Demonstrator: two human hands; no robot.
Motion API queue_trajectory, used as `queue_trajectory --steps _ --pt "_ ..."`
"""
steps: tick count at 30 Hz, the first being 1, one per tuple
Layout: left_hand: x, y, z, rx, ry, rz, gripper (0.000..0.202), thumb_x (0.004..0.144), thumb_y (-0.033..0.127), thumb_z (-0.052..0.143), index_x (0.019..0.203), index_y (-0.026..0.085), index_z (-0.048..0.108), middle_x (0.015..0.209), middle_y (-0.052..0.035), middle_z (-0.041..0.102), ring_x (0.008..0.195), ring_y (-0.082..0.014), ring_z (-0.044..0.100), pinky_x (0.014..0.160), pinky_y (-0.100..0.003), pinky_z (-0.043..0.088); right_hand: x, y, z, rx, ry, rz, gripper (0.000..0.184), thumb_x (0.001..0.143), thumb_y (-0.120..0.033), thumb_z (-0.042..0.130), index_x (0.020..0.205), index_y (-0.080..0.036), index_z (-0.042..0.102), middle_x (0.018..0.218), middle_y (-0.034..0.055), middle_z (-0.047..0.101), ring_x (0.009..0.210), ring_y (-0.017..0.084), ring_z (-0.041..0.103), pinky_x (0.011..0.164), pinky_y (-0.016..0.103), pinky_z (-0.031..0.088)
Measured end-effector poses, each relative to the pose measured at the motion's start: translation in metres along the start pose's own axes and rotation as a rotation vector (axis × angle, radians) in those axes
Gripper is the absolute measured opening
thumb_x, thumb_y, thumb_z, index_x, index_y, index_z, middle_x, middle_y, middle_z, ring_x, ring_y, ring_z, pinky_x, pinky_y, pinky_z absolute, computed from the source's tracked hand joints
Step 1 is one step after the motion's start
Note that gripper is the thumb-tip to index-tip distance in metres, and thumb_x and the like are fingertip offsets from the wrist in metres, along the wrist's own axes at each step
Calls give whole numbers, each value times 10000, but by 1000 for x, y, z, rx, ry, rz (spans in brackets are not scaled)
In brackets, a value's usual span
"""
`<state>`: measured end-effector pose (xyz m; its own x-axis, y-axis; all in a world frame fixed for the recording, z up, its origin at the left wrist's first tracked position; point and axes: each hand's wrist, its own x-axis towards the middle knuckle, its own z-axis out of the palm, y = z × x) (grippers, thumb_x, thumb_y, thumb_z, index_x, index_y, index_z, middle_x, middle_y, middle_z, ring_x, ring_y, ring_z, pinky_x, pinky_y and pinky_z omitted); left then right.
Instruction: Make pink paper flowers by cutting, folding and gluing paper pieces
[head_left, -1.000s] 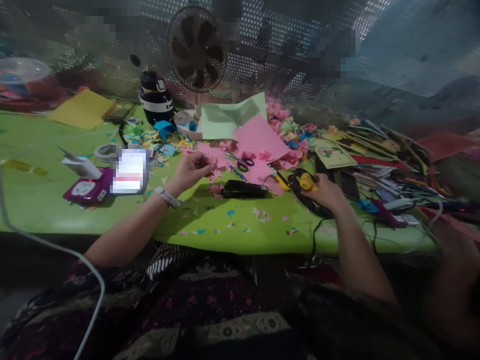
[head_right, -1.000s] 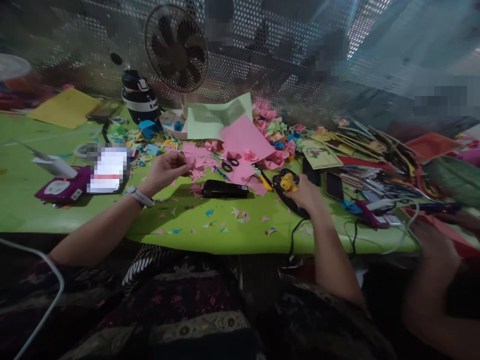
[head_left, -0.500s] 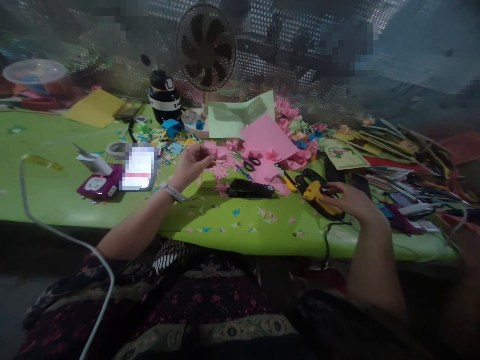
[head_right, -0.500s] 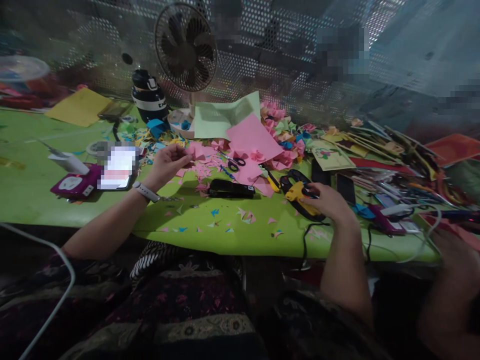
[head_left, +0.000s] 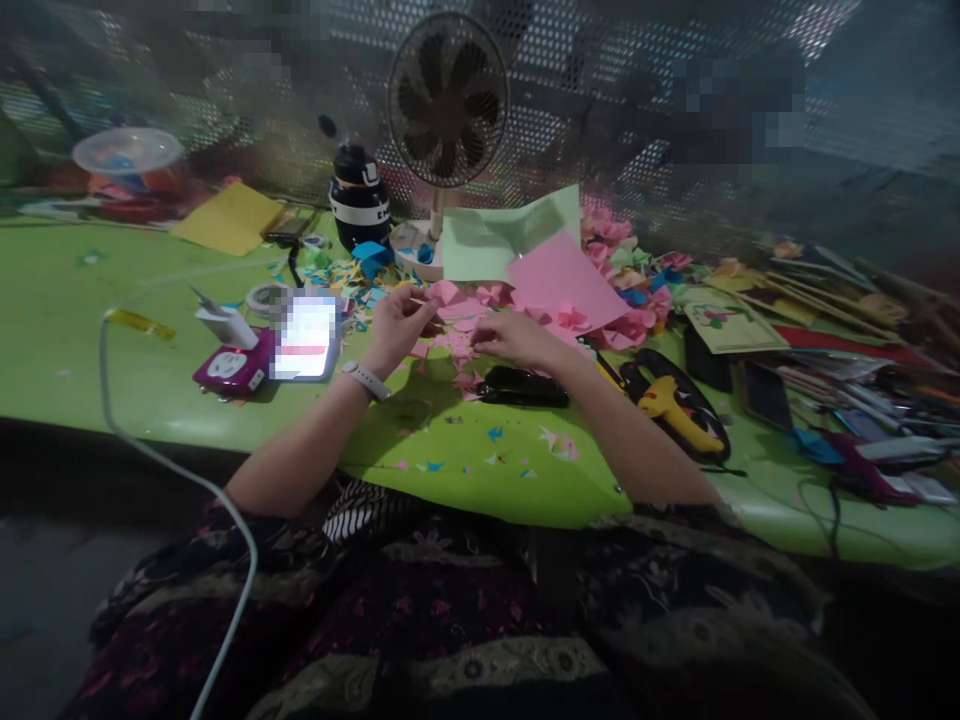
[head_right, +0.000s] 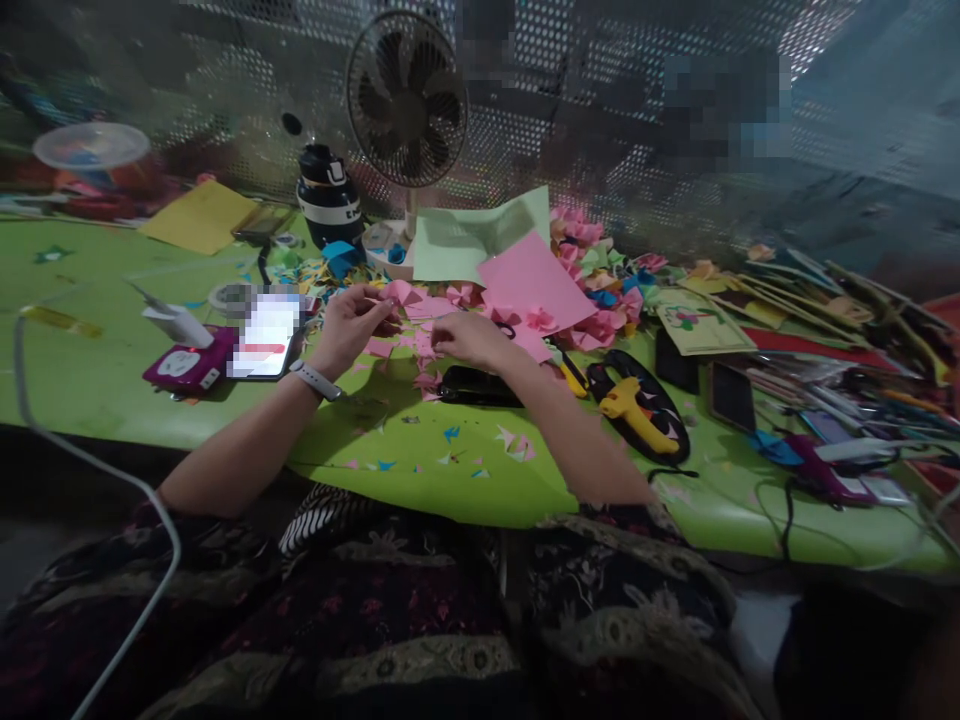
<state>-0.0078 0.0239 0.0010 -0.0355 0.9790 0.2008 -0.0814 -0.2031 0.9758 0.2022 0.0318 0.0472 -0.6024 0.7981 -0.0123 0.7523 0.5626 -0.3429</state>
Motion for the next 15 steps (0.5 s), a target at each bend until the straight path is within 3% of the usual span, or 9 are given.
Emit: queue_trajectory --steps 3,7,11,15 --pt "1 -3 0 -24 -1 9 203 844 301 757 844 189 588 690 -14 697 622 -129 704 605 -251 590 23 -3 12 -66 -96 -5 93 803 -116 728 836 -200 747 914 59 763 842 211 662 695 299 408" --pt "2 -5 1 -44 -12 8 162 858 267 739 834 184 601 730 -20 711 635 -121 704 634 -260 600 34 -2 22 -41 -141 26 91 773 -117 759 786 -205 739 829 42 752 765 194 655 655 287 386" --pt "3 -7 1 -75 -14 -19 144 856 245 732 837 183 605 772 -23 721 696 -121 712 674 -260 601 35 1 26 -12 -121 27 172 736 -40 711 749 -211 723 800 24 747 751 182 651 649 275 384" --pt "3 -9 2 -131 -30 -102 165 804 189 767 864 176 614 827 -32 730 771 -130 716 693 -257 594 28 4 24 28 -40 34 154 772 -59 652 787 -198 716 851 38 755 780 183 653 672 279 407"
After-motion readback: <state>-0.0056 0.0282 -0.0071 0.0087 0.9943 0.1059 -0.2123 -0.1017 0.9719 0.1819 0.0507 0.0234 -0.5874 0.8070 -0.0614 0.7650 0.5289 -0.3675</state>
